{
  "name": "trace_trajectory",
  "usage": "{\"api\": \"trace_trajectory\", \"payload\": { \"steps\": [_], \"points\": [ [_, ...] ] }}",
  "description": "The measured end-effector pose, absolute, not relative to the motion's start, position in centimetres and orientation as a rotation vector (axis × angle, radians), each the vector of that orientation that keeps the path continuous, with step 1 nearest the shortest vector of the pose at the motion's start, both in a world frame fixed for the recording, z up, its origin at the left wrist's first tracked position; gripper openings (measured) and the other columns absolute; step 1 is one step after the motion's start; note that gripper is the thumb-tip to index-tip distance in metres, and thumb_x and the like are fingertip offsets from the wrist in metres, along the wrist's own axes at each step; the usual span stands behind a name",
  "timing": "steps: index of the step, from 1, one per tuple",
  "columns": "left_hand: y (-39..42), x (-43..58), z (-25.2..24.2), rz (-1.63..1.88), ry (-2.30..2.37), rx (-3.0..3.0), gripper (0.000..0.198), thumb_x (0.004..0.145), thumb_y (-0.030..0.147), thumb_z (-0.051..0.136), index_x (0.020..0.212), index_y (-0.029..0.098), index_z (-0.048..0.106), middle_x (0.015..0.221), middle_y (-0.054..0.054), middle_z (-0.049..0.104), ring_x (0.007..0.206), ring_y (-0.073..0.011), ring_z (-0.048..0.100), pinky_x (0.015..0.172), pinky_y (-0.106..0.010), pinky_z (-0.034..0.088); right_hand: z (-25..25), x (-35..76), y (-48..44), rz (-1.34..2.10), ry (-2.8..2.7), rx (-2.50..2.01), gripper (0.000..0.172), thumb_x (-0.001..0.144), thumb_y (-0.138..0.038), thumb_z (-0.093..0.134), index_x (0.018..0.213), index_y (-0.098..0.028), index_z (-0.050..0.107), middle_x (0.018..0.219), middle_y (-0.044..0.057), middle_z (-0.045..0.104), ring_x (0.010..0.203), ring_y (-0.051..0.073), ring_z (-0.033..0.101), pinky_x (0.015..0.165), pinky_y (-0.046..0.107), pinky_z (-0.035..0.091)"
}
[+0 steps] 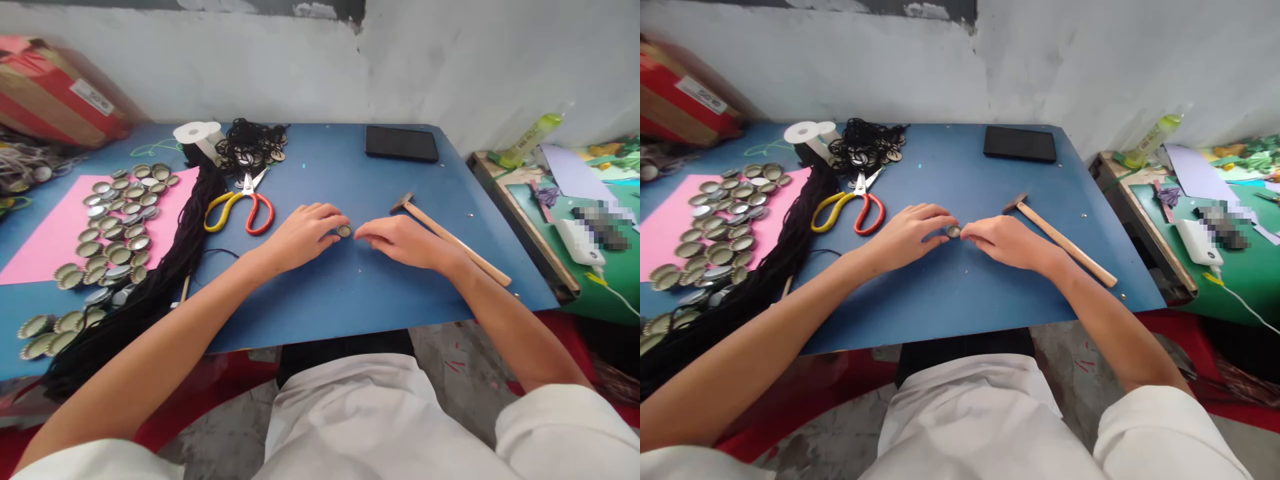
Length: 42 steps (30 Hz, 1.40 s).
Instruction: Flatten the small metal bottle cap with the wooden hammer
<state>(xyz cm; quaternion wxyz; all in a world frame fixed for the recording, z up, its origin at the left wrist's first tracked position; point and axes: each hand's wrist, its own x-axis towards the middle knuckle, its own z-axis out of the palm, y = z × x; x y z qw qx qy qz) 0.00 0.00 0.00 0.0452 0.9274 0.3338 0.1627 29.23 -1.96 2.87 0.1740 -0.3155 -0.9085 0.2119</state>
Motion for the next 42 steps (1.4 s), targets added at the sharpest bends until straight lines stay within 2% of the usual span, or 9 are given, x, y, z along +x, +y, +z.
{"api": "trace_trajectory", "payload": {
  "steps": [9,13,17,21,26,34,37,40,42],
  "points": [
    [-1.4,-0.8,1.7,0.493,0.827,2.976,0.037,0.123,0.029,0.051,0.145,0.030,0.081,0.150,-0.009,0.082,0.148,-0.0319,0.070,0.140,-0.064,0.037,6.2,31.6,-2.6,0.200,-2.525,-1.247,0.035,0.119,-0.028,0.051,0.135,-0.019,0.081,0.125,0.014,0.085,0.111,0.031,0.079,0.095,0.041,0.055],
    [-1.6,-0.7,1.6,0.394,0.848,2.988,0.039,0.120,0.026,0.057,0.153,0.027,0.076,0.163,-0.011,0.075,0.159,-0.0362,0.063,0.144,-0.071,0.029,7.2,34.4,-4.9,-0.346,-2.703,-1.625,0.049,0.121,-0.037,0.049,0.161,-0.018,0.069,0.124,0.020,0.080,0.103,0.035,0.076,0.075,0.041,0.048],
    [-1.6,-1.0,1.7,0.424,0.851,2.975,0.039,0.121,0.028,0.056,0.155,0.028,0.076,0.166,-0.010,0.073,0.165,-0.0353,0.059,0.146,-0.073,0.023,5.7,37.7,-7.6,-0.749,-2.778,-1.902,0.071,0.121,-0.053,0.049,0.184,-0.020,0.045,0.115,0.021,0.080,0.092,0.038,0.076,0.063,0.039,0.035],
    [-1.3,-1.4,1.4,0.358,0.839,2.925,0.044,0.121,0.031,0.057,0.163,0.032,0.070,0.170,-0.008,0.070,0.167,-0.0350,0.058,0.147,-0.077,0.014,4.0,39.9,-9.9,-0.607,-2.853,-2.085,0.064,0.124,-0.040,0.039,0.185,-0.022,0.042,0.103,0.015,0.079,0.076,0.032,0.075,0.057,0.039,0.027],
    [-1.1,-1.3,0.6,0.286,0.837,2.877,0.050,0.124,0.034,0.052,0.172,0.029,0.063,0.175,-0.011,0.065,0.167,-0.0358,0.057,0.146,-0.079,0.011,3.0,40.6,-11.6,-0.517,-2.865,-2.018,0.061,0.123,-0.030,0.036,0.184,-0.020,0.042,0.101,0.012,0.077,0.066,0.027,0.071,0.055,0.040,0.028],
    [-1.7,-0.9,0.6,0.216,0.811,2.884,0.053,0.126,0.035,0.045,0.177,0.028,0.056,0.180,-0.009,0.059,0.171,-0.0338,0.053,0.148,-0.073,0.008,2.1,42.0,-11.4,-0.334,-2.807,-1.877,0.070,0.122,-0.022,0.033,0.190,-0.019,0.015,0.103,0.010,0.073,0.065,0.022,0.065,0.056,0.036,0.028],
    [-2.0,-0.8,0.8,0.222,0.825,2.926,0.053,0.125,0.032,0.047,0.177,0.028,0.056,0.183,-0.010,0.055,0.172,-0.0357,0.051,0.148,-0.074,0.012,2.9,41.8,-11.0,-0.316,-2.770,-1.968,0.065,0.123,-0.025,0.035,0.187,-0.021,0.027,0.103,0.010,0.073,0.074,0.025,0.069,0.056,0.035,0.029],
    [-2.2,-0.6,1.1,0.260,0.830,2.977,0.056,0.123,0.026,0.050,0.179,0.028,0.053,0.187,-0.011,0.048,0.173,-0.0370,0.049,0.147,-0.075,0.018,3.8,40.4,-10.4,-0.396,-2.772,-1.949,0.057,0.124,-0.035,0.042,0.179,-0.022,0.046,0.121,0.016,0.076,0.097,0.032,0.075,0.061,0.035,0.037],
    [-2.3,-0.6,1.4,0.290,0.829,3.001,0.062,0.121,0.021,0.052,0.182,0.029,0.047,0.190,-0.012,0.043,0.174,-0.0370,0.047,0.146,-0.076,0.022,4.1,39.3,-10.0,-0.427,-2.769,-1.983,0.058,0.123,-0.039,0.044,0.178,-0.022,0.048,0.127,0.018,0.076,0.100,0.034,0.075,0.061,0.036,0.037]
  ]
}}
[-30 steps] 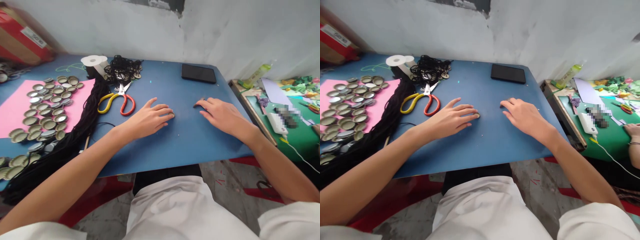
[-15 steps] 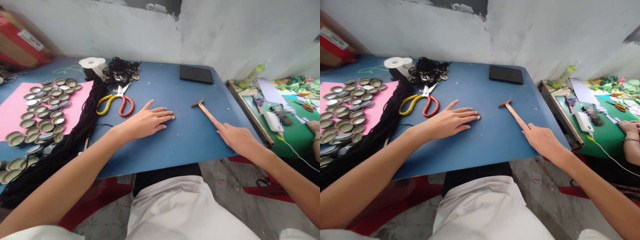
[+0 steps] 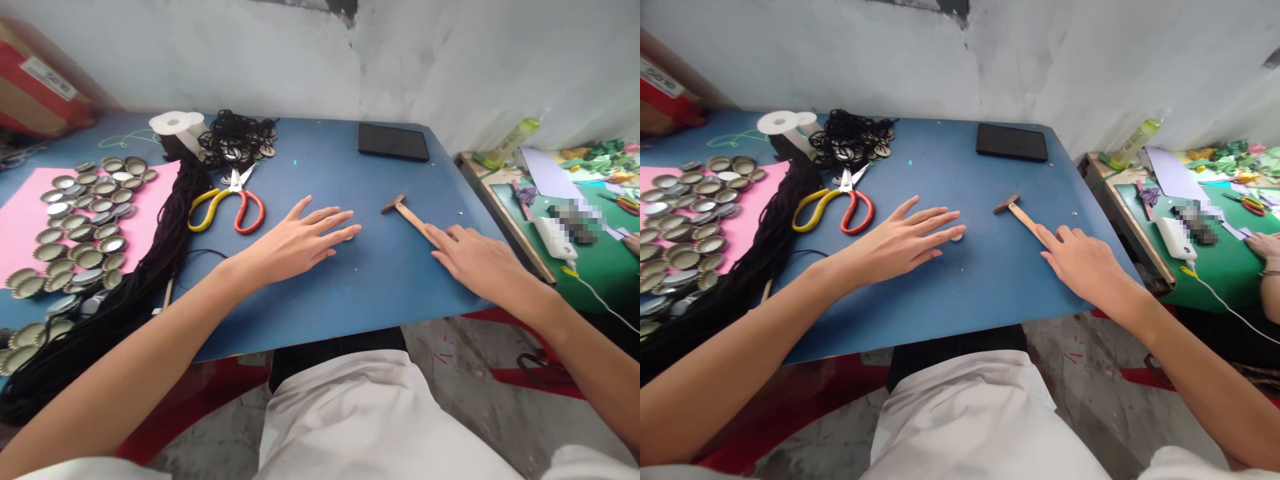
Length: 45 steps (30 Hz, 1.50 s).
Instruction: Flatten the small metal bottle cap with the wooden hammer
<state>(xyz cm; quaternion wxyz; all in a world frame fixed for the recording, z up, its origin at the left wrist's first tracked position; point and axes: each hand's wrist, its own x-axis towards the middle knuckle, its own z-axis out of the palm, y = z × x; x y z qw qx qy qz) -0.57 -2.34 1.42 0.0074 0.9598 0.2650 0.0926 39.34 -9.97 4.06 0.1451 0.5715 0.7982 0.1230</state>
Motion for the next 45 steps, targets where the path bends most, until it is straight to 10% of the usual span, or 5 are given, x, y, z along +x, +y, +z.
{"api": "trace_trajectory", "payload": {
  "steps": [18,27,35,45],
  "points": [
    [-2.3,-0.8,1.7,0.505,0.666,3.036,0.075,0.119,0.014,0.054,0.188,0.035,0.033,0.190,-0.012,0.043,0.173,-0.0331,0.050,0.149,-0.074,0.018,2.0,38.1,-9.2,0.392,2.213,1.775,0.062,0.124,-0.033,0.033,0.184,-0.017,0.040,0.126,0.019,0.076,0.102,0.034,0.076,0.063,0.038,0.046],
    [-1.5,-1.0,1.0,0.427,0.736,3.033,0.047,0.119,0.015,0.054,0.163,0.025,0.067,0.179,-0.014,0.060,0.169,-0.0341,0.056,0.147,-0.077,0.019,1.9,38.5,-10.0,0.453,2.264,1.772,0.068,0.125,-0.048,0.039,0.185,-0.016,0.040,0.122,0.017,0.077,0.093,0.032,0.077,0.066,0.038,0.045],
    [-1.0,-1.5,0.3,0.350,0.758,2.959,0.054,0.121,0.016,0.046,0.169,0.031,0.066,0.172,-0.008,0.068,0.167,-0.0327,0.058,0.148,-0.077,0.011,1.8,40.6,-11.1,0.238,2.321,1.806,0.067,0.117,-0.018,0.035,0.184,-0.010,0.036,0.117,0.017,0.077,0.073,0.026,0.073,0.059,0.036,0.046],
    [-1.2,-1.3,0.4,0.340,0.786,2.885,0.056,0.123,0.022,0.039,0.171,0.032,0.065,0.171,-0.008,0.069,0.165,-0.0324,0.061,0.148,-0.075,0.014,3.7,38.8,-14.2,-0.588,2.815,1.737,0.074,0.117,-0.020,0.033,0.191,-0.029,0.027,0.151,0.013,0.080,0.110,0.026,0.084,0.100,0.044,0.070]
  ]
}}
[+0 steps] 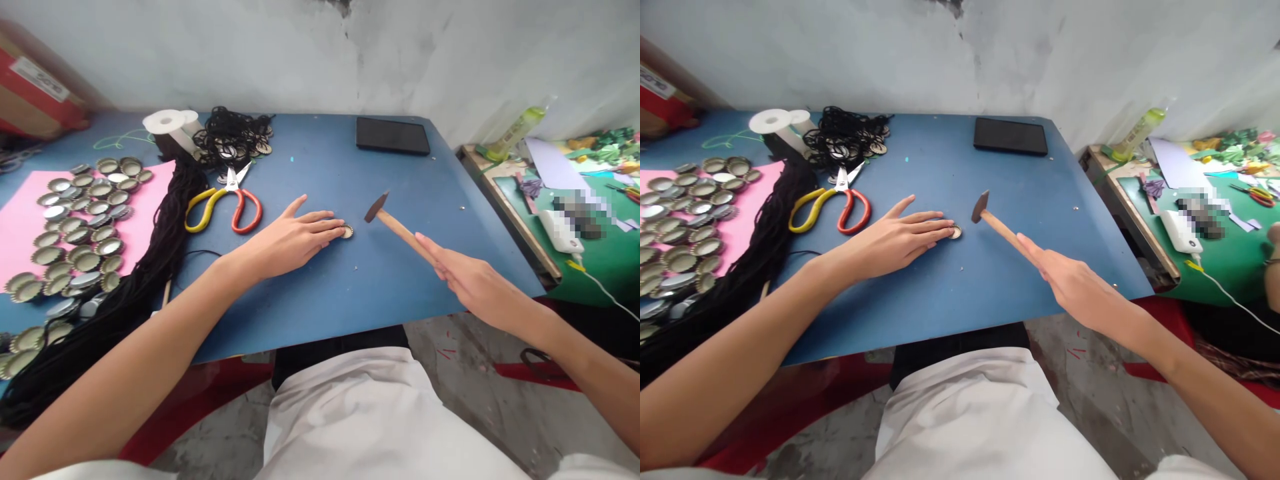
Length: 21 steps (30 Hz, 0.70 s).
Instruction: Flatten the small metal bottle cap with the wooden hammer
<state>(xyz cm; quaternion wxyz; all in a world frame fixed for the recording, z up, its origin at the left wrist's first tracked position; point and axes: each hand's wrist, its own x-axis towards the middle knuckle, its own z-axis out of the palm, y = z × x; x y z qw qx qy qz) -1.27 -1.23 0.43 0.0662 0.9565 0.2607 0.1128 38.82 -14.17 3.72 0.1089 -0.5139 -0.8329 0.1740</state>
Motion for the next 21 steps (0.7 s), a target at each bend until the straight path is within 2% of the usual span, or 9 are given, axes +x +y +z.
{"api": "trace_trajectory", "payload": {
  "steps": [3,6,8,13,17,21],
  "points": [
    [-1.3,-1.2,0.5,0.333,0.788,2.879,0.056,0.124,0.023,0.037,0.171,0.031,0.066,0.170,-0.008,0.069,0.164,-0.0319,0.062,0.148,-0.073,0.014,3.2,38.0,-14.2,0.512,-2.502,-1.483,0.080,0.115,-0.018,0.035,0.192,-0.034,0.023,0.146,0.011,0.082,0.110,0.028,0.085,0.099,0.047,0.072],
    [-1.3,-1.2,0.6,0.325,0.782,2.877,0.055,0.124,0.023,0.037,0.171,0.030,0.066,0.170,-0.008,0.069,0.164,-0.0314,0.062,0.148,-0.072,0.016,2.9,37.6,-13.8,0.501,-2.566,-1.526,0.088,0.109,-0.015,0.043,0.193,-0.033,0.023,0.133,0.011,0.085,0.108,0.032,0.085,0.099,0.050,0.073],
    [-1.3,-1.2,0.5,0.321,0.784,2.874,0.055,0.124,0.024,0.037,0.171,0.029,0.065,0.171,-0.008,0.069,0.164,-0.0313,0.062,0.148,-0.071,0.018,2.8,37.6,-13.5,0.520,-2.578,-1.522,0.089,0.108,-0.014,0.043,0.192,-0.034,0.023,0.133,0.009,0.086,0.109,0.031,0.086,0.100,0.050,0.073],
    [-1.4,-1.1,0.3,0.289,0.811,2.869,0.055,0.123,0.021,0.036,0.170,0.025,0.065,0.175,-0.009,0.064,0.166,-0.0338,0.060,0.146,-0.073,0.021,2.8,37.8,-13.2,0.618,-2.523,-1.505,0.074,0.119,-0.020,0.033,0.191,-0.037,0.027,0.147,0.007,0.083,0.125,0.029,0.085,0.108,0.049,0.071],
    [-1.5,-0.9,0.3,0.285,0.818,2.868,0.055,0.123,0.020,0.038,0.171,0.025,0.064,0.175,-0.010,0.064,0.166,-0.0338,0.060,0.146,-0.074,0.022,3.2,37.4,-13.2,0.622,-2.474,-1.522,0.065,0.123,-0.034,0.042,0.188,-0.032,0.038,0.171,0.009,0.070,0.150,0.033,0.075,0.119,0.053,0.066],
    [-1.7,-0.8,0.3,0.308,0.833,2.877,0.054,0.123,0.021,0.038,0.170,0.025,0.066,0.173,-0.011,0.066,0.165,-0.0336,0.060,0.146,-0.074,0.022,4.0,37.0,-13.2,0.598,-2.447,-1.526,0.064,0.122,-0.040,0.049,0.185,-0.032,0.045,0.171,0.007,0.070,0.151,0.035,0.074,0.117,0.052,0.068]
  ]
}}
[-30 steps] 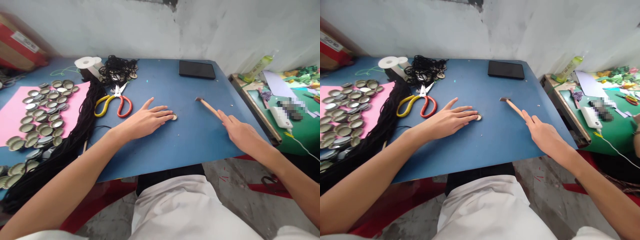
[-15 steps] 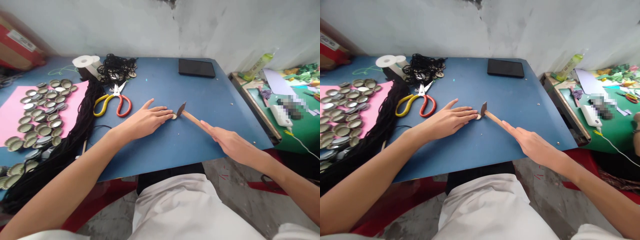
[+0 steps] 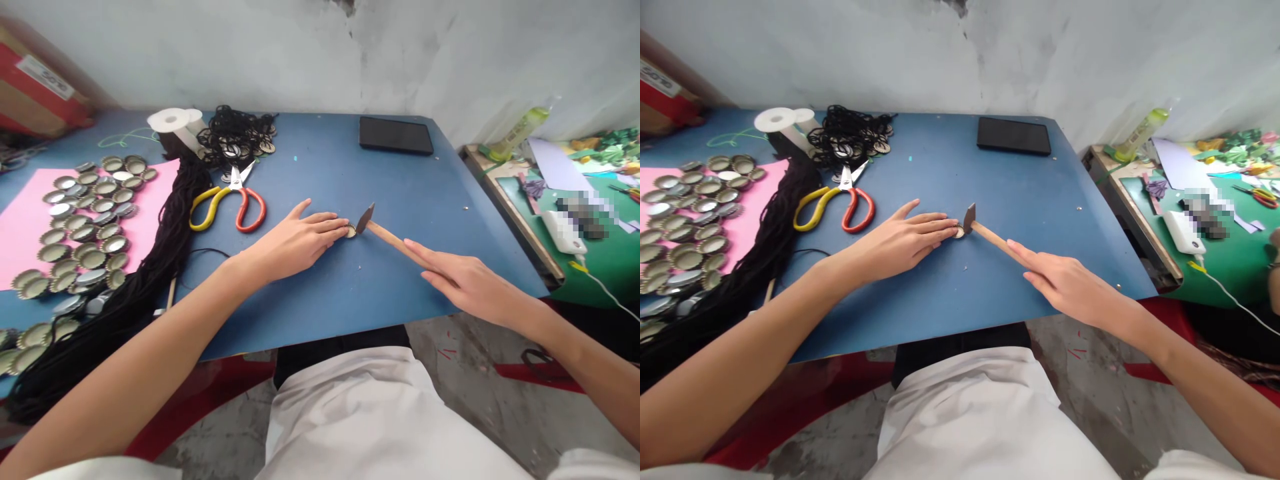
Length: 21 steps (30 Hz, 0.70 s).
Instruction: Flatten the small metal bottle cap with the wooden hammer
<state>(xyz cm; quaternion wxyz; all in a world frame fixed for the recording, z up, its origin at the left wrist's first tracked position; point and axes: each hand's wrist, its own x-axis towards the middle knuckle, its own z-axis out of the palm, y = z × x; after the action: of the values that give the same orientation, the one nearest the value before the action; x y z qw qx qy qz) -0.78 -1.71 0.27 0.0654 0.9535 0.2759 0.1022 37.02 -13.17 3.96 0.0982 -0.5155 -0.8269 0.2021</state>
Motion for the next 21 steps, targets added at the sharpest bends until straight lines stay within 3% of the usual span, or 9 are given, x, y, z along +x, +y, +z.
{"api": "trace_trajectory", "payload": {
  "steps": [10,16,21],
  "points": [
    [-1.8,-0.4,0.1,0.306,0.824,2.877,0.055,0.122,0.020,0.039,0.170,0.019,0.065,0.173,-0.014,0.065,0.166,-0.0329,0.059,0.147,-0.073,0.021,3.5,36.7,-12.9,0.638,-2.476,-1.524,0.064,0.123,-0.035,0.042,0.187,-0.029,0.041,0.153,0.010,0.082,0.136,0.035,0.083,0.112,0.055,0.070],
    [-0.7,-1.6,0.1,0.261,0.762,2.875,0.079,0.107,0.000,0.038,0.179,0.026,0.054,0.178,-0.009,0.060,0.172,-0.0258,0.052,0.148,-0.064,0.026,3.2,36.7,-12.9,0.634,-2.459,-1.516,0.063,0.123,-0.032,0.045,0.186,-0.028,0.043,0.151,0.009,0.083,0.135,0.034,0.083,0.112,0.052,0.071],
    [-0.5,-1.8,0.1,0.210,0.795,2.877,0.080,0.105,0.000,0.038,0.178,0.027,0.055,0.180,-0.008,0.057,0.174,-0.0274,0.049,0.148,-0.066,0.027,3.0,36.7,-12.9,0.645,-2.468,-1.477,0.065,0.122,-0.030,0.046,0.187,-0.032,0.039,0.152,0.008,0.083,0.136,0.032,0.083,0.112,0.052,0.071]
  ]
}}
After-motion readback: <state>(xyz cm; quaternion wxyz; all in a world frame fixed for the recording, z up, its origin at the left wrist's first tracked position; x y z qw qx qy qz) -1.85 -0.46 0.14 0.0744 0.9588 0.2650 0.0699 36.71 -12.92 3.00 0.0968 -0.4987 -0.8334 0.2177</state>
